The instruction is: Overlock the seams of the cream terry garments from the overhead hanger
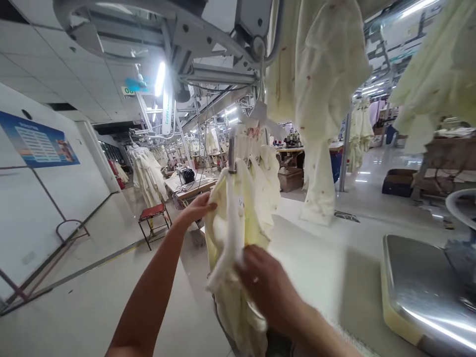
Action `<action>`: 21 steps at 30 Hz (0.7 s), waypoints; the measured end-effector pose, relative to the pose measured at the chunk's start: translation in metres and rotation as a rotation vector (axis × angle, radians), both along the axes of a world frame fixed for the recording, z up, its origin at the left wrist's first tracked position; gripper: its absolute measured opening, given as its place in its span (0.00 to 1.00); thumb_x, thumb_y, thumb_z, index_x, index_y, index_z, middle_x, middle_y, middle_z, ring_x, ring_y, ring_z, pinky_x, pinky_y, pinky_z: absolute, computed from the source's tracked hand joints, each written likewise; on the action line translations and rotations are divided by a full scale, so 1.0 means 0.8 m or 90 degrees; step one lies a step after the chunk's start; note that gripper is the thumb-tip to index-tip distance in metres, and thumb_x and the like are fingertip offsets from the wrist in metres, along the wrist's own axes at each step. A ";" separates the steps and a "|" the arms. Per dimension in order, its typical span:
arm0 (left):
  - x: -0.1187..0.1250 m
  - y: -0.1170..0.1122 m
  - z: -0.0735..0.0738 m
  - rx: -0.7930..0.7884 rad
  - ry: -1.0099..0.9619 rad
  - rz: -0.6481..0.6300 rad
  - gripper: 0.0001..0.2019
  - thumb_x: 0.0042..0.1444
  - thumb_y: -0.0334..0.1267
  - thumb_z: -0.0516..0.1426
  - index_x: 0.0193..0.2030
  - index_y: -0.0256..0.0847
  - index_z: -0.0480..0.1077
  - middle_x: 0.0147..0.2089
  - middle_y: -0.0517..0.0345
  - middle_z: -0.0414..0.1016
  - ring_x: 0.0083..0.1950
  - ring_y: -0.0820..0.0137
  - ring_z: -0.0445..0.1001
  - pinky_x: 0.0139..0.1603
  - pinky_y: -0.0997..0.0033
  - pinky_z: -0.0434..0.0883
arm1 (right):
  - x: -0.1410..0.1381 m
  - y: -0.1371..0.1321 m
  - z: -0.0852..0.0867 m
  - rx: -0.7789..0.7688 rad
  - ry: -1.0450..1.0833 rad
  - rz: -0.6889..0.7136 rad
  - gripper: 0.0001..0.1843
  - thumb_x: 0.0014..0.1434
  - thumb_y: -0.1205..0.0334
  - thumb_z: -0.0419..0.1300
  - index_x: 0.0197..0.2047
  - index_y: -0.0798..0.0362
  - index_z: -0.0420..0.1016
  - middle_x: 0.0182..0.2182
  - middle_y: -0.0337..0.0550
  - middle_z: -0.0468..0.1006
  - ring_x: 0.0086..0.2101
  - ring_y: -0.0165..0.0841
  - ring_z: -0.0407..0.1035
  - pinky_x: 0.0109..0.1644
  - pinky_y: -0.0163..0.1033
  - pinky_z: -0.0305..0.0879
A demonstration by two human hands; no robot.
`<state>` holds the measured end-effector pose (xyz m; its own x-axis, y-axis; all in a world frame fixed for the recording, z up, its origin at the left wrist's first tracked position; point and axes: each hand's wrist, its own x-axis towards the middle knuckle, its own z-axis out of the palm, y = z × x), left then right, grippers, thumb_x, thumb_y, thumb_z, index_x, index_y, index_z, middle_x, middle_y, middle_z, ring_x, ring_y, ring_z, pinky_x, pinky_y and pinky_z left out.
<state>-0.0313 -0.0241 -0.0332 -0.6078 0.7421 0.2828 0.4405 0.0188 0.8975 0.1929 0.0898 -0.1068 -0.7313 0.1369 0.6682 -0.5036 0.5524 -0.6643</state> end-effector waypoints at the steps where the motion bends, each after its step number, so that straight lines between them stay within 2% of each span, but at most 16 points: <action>1: 0.001 0.008 0.002 0.013 0.000 -0.011 0.27 0.41 0.52 0.63 0.44 0.36 0.69 0.39 0.54 0.75 0.39 0.66 0.73 0.38 0.72 0.69 | -0.003 -0.020 0.000 0.116 0.005 -0.008 0.10 0.60 0.63 0.52 0.27 0.53 0.66 0.26 0.41 0.69 0.29 0.34 0.63 0.34 0.38 0.60; 3: 0.009 0.025 0.009 0.037 -0.006 -0.033 0.28 0.49 0.59 0.54 0.49 0.38 0.66 0.42 0.52 0.74 0.43 0.66 0.73 0.43 0.70 0.69 | -0.014 -0.051 0.002 0.308 0.014 -0.039 0.08 0.60 0.67 0.52 0.29 0.54 0.66 0.28 0.42 0.70 0.29 0.34 0.64 0.35 0.38 0.60; 5: 0.021 0.038 0.017 0.044 -0.014 -0.050 0.30 0.53 0.61 0.47 0.52 0.39 0.65 0.43 0.51 0.74 0.44 0.65 0.73 0.44 0.67 0.70 | -0.028 -0.069 0.006 0.385 0.022 -0.066 0.06 0.61 0.67 0.52 0.31 0.54 0.67 0.29 0.43 0.71 0.30 0.35 0.64 0.36 0.39 0.61; 7: 0.034 0.046 0.025 0.032 -0.016 -0.058 0.29 0.50 0.59 0.53 0.52 0.40 0.65 0.42 0.52 0.75 0.43 0.63 0.74 0.43 0.66 0.71 | -0.037 -0.076 0.010 0.384 0.028 -0.069 0.06 0.61 0.66 0.53 0.32 0.55 0.67 0.30 0.43 0.71 0.32 0.36 0.65 0.38 0.40 0.61; 10: 0.041 0.045 0.039 0.007 -0.018 -0.036 0.28 0.40 0.47 0.64 0.49 0.40 0.67 0.38 0.55 0.76 0.36 0.64 0.75 0.36 0.68 0.72 | -0.039 -0.074 0.011 0.395 0.039 -0.060 0.06 0.61 0.64 0.54 0.32 0.54 0.66 0.31 0.42 0.71 0.34 0.37 0.65 0.40 0.41 0.62; 12: 0.035 0.037 0.054 -0.007 -0.024 0.004 0.25 0.39 0.45 0.65 0.46 0.38 0.69 0.32 0.57 0.75 0.29 0.67 0.73 0.30 0.70 0.72 | -0.036 -0.065 0.008 0.341 0.027 -0.042 0.06 0.60 0.61 0.56 0.33 0.53 0.66 0.32 0.42 0.72 0.35 0.37 0.66 0.41 0.41 0.62; 14: 0.022 0.023 0.076 -0.021 -0.029 0.046 0.22 0.40 0.43 0.64 0.43 0.37 0.70 0.27 0.58 0.74 0.24 0.69 0.72 0.26 0.71 0.71 | -0.041 -0.047 0.002 0.189 -0.003 -0.045 0.06 0.59 0.59 0.56 0.38 0.52 0.66 0.37 0.43 0.72 0.38 0.39 0.66 0.43 0.44 0.62; 16: 0.009 0.008 0.101 -0.033 -0.029 0.077 0.21 0.39 0.41 0.64 0.42 0.36 0.71 0.26 0.59 0.74 0.23 0.69 0.71 0.25 0.71 0.71 | -0.054 -0.024 -0.003 0.029 -0.029 -0.064 0.12 0.59 0.59 0.55 0.46 0.52 0.64 0.42 0.46 0.71 0.41 0.40 0.66 0.45 0.46 0.63; 17: 0.004 0.002 0.113 -0.036 -0.027 0.087 0.22 0.38 0.39 0.64 0.43 0.37 0.71 0.26 0.59 0.74 0.23 0.69 0.71 0.26 0.71 0.71 | -0.064 -0.013 -0.005 -0.021 -0.036 -0.070 0.15 0.59 0.58 0.55 0.49 0.52 0.61 0.44 0.47 0.71 0.42 0.39 0.67 0.45 0.46 0.64; 19: -0.003 -0.007 0.130 -0.034 -0.023 0.104 0.23 0.36 0.36 0.64 0.43 0.37 0.71 0.26 0.60 0.74 0.23 0.70 0.72 0.27 0.71 0.72 | -0.084 0.006 -0.006 -0.056 -0.046 -0.057 0.18 0.59 0.56 0.54 0.51 0.51 0.59 0.45 0.46 0.71 0.41 0.36 0.69 0.42 0.43 0.67; 21: -0.006 -0.009 0.137 -0.028 -0.021 0.109 0.25 0.33 0.33 0.65 0.44 0.37 0.70 0.28 0.59 0.75 0.25 0.69 0.72 0.28 0.71 0.72 | -0.100 0.017 -0.004 -0.076 -0.051 -0.051 0.19 0.57 0.54 0.56 0.51 0.50 0.61 0.44 0.45 0.72 0.39 0.35 0.71 0.40 0.42 0.68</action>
<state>-0.0358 -0.0315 0.0763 -0.7349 0.6378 0.2305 0.3982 0.1307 0.9080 0.1127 0.1031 -0.1101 -0.7651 0.2714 0.5839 -0.4040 0.5037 -0.7636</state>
